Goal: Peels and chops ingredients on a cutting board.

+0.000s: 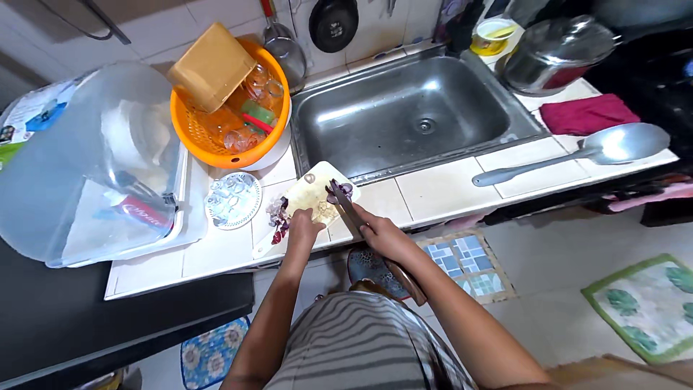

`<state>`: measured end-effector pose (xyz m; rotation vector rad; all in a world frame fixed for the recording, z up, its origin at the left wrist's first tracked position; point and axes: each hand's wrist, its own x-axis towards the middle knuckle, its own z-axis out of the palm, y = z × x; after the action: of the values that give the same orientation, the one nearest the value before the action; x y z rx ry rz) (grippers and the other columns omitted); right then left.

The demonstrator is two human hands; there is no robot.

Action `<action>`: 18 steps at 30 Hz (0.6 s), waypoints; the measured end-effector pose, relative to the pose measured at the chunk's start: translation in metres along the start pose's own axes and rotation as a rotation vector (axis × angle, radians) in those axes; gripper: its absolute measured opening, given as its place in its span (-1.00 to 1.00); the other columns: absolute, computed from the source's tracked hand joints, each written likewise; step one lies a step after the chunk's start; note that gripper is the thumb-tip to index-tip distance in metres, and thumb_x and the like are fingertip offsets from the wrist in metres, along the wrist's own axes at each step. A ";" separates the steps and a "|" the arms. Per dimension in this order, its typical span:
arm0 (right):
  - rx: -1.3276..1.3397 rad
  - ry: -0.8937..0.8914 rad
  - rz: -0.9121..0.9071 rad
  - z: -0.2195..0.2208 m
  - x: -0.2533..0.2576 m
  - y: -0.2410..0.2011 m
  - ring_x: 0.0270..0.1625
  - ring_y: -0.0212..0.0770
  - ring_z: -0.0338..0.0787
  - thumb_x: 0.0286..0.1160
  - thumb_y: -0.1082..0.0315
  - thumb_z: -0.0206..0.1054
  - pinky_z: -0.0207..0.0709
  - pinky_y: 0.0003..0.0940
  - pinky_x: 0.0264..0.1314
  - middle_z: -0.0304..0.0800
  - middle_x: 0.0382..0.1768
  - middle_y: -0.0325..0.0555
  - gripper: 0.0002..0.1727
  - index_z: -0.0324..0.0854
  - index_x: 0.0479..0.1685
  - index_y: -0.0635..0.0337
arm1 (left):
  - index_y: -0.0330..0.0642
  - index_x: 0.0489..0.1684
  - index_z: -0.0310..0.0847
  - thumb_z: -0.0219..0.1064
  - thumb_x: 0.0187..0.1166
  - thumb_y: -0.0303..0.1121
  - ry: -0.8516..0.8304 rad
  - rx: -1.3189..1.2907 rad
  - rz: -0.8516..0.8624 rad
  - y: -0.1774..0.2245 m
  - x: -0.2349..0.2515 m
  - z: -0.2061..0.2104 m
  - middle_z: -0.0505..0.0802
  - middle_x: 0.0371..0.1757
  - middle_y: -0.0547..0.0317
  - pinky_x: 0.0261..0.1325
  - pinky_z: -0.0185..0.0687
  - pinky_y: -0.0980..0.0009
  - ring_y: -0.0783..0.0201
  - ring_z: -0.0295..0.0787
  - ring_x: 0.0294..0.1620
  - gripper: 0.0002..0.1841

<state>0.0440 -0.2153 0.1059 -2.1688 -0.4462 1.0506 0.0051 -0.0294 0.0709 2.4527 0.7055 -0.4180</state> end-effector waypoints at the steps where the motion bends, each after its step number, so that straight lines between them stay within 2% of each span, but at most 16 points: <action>1: 0.000 -0.002 -0.001 -0.001 -0.001 0.001 -0.20 0.02 0.68 0.92 0.34 -0.20 0.55 -0.12 0.03 0.70 0.06 0.34 -0.40 -0.06 0.92 0.07 | -0.50 0.40 0.59 0.46 0.56 -0.37 0.008 -0.004 0.012 0.001 0.002 0.002 0.72 0.32 -0.39 0.58 0.39 0.03 -0.20 0.62 0.44 -0.51; 6: -0.022 -0.027 -0.029 -0.008 -0.010 0.001 0.08 0.19 0.74 0.90 0.40 -0.20 0.52 -0.02 0.27 0.65 0.29 0.45 -0.40 -0.05 0.91 0.15 | -0.49 0.31 0.66 0.47 0.55 -0.42 0.064 -0.045 0.090 0.006 0.011 0.008 0.79 0.18 -0.38 0.47 0.48 -0.03 -0.20 0.72 0.29 -0.58; 13: 0.005 -0.027 -0.003 -0.014 -0.012 0.010 -0.15 0.07 0.71 0.91 0.38 -0.21 0.56 -0.10 0.06 0.68 0.16 0.39 -0.40 -0.07 0.92 0.10 | -0.50 0.40 0.56 0.47 0.50 -0.51 0.130 -0.115 0.164 0.008 0.022 0.012 0.79 0.13 -0.34 0.37 0.57 -0.01 -0.15 0.76 0.17 -0.52; 16: 0.013 -0.017 -0.008 -0.017 -0.011 0.015 -0.12 0.09 0.71 0.92 0.37 -0.21 0.56 -0.08 0.09 0.68 0.16 0.40 -0.40 -0.06 0.91 0.11 | -0.50 0.14 0.69 0.45 0.56 -0.45 0.169 -0.091 0.231 0.009 0.020 0.010 0.82 0.04 -0.31 0.30 0.61 0.00 -0.13 0.78 0.09 -0.69; 18: 0.023 -0.006 -0.012 -0.017 -0.011 0.019 -0.10 0.10 0.72 0.91 0.37 -0.20 0.56 -0.07 0.11 0.68 0.17 0.41 -0.40 -0.06 0.91 0.11 | -0.45 -0.02 0.80 0.35 0.65 -0.45 0.194 -0.053 0.294 0.008 0.018 0.008 0.84 0.09 -0.29 0.38 0.59 -0.01 -0.13 0.79 0.19 -0.79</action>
<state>0.0513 -0.2418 0.1063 -2.1405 -0.4471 1.0508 0.0237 -0.0329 0.0600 2.5159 0.4141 -0.0478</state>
